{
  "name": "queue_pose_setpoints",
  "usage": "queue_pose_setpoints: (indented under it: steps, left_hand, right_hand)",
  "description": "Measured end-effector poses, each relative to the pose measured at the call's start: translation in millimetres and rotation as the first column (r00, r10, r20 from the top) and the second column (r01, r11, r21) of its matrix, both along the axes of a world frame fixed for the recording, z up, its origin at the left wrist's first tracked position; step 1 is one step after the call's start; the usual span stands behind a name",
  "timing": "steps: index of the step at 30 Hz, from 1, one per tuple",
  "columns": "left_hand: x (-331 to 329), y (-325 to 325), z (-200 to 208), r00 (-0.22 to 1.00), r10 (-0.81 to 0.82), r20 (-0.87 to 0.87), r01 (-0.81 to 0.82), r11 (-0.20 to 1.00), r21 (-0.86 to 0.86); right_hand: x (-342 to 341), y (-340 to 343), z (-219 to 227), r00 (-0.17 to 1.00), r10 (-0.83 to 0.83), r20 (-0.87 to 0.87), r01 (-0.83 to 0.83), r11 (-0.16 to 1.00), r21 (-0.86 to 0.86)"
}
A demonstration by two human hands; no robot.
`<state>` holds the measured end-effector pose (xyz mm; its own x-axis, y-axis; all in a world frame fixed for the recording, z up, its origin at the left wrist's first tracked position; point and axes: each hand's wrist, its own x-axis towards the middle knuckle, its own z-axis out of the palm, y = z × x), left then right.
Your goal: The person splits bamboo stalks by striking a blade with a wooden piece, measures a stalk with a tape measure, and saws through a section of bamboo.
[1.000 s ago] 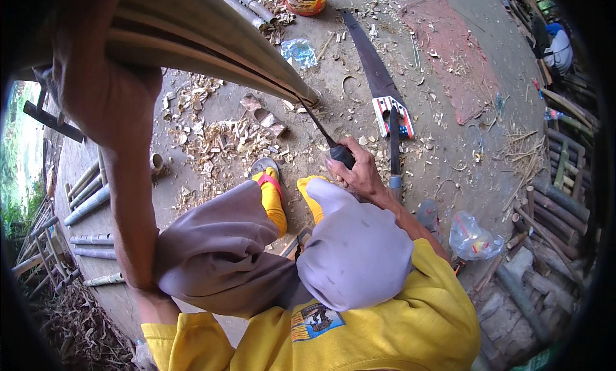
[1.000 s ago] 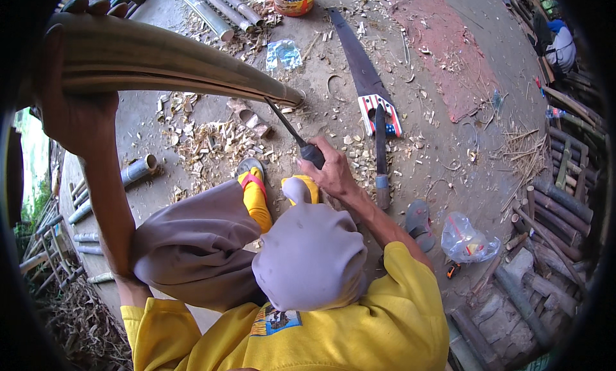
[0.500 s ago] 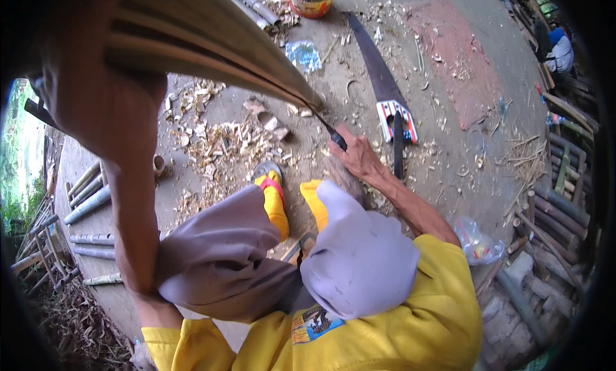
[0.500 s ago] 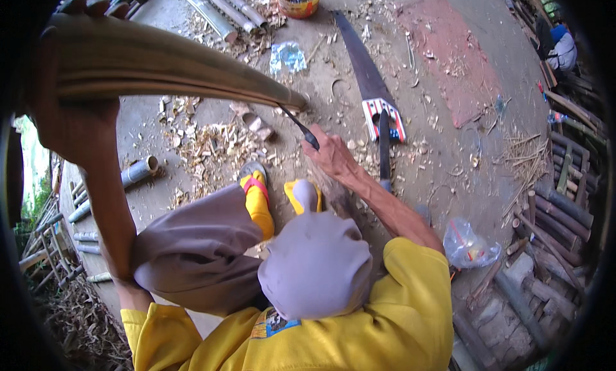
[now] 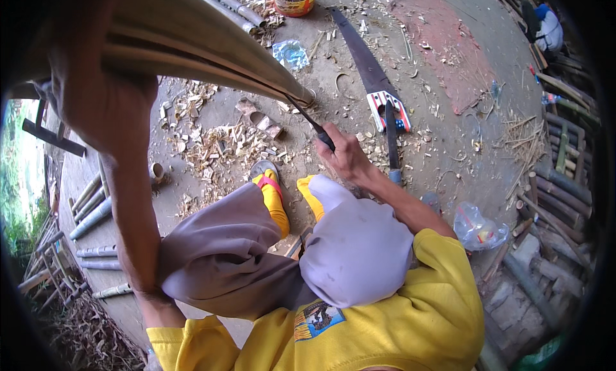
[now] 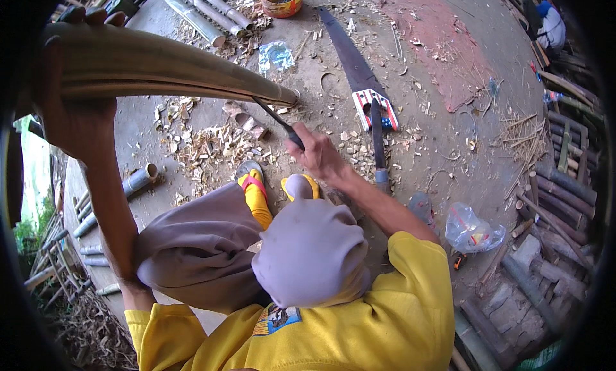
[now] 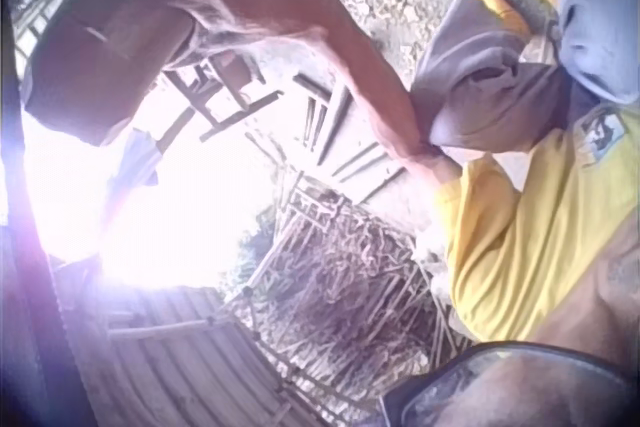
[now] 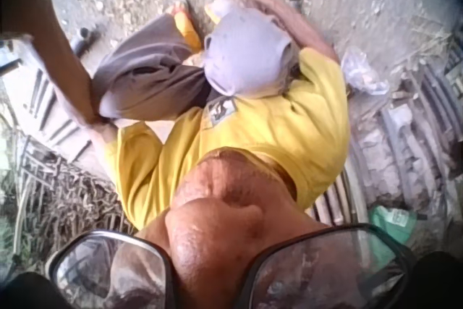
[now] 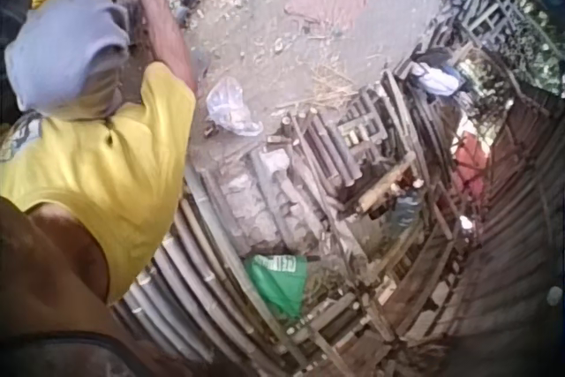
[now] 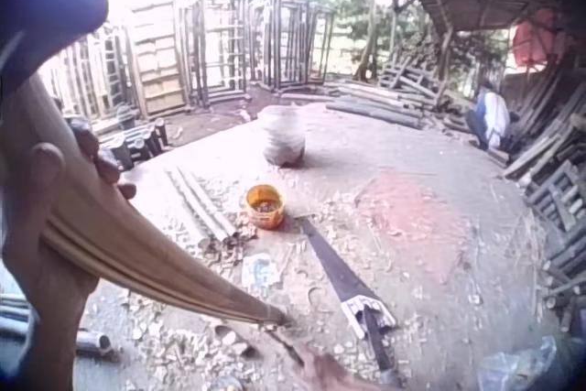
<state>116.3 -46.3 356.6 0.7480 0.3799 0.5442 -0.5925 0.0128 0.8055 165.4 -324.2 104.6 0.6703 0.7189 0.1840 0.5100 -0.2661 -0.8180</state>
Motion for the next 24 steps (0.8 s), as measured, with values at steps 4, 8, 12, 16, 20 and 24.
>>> queue_pose_setpoints:
  steps: [4,8,12,16,20,24]
  left_hand:
    - [-18.4,-1.9,23.7,0.998,0.046,0.048,-0.048,0.998,0.036]
    - [-12.3,4.6,8.1,1.000,-0.009,0.001,0.009,0.999,-0.051]
    - [-6.3,9.8,10.0,0.999,0.039,0.016,-0.038,0.999,-0.024]
    - [-12.5,20.3,15.8,0.998,0.029,-0.057,-0.029,1.000,0.004]
    - [-8.9,7.1,9.0,0.993,0.114,0.020,-0.115,0.993,0.024]
    - [-14.5,14.8,13.9,0.990,0.142,0.018,-0.142,0.988,0.056]
  right_hand:
    - [9.3,-10.7,-45.3,0.984,-0.046,-0.173,0.008,0.976,-0.217]
    - [-15.5,-9.3,12.6,0.976,-0.043,-0.213,0.000,0.981,-0.195]
    - [-17.7,-15.2,11.6,0.987,-0.059,-0.149,0.044,0.994,-0.101]
    - [-13.4,-17.9,10.6,0.993,-0.044,-0.113,0.031,0.994,-0.108]
    - [-6.3,-8.9,1.7,0.994,-0.038,-0.104,0.024,0.991,-0.133]
    - [-9.5,15.0,10.6,0.992,-0.047,-0.120,0.041,0.998,-0.050]
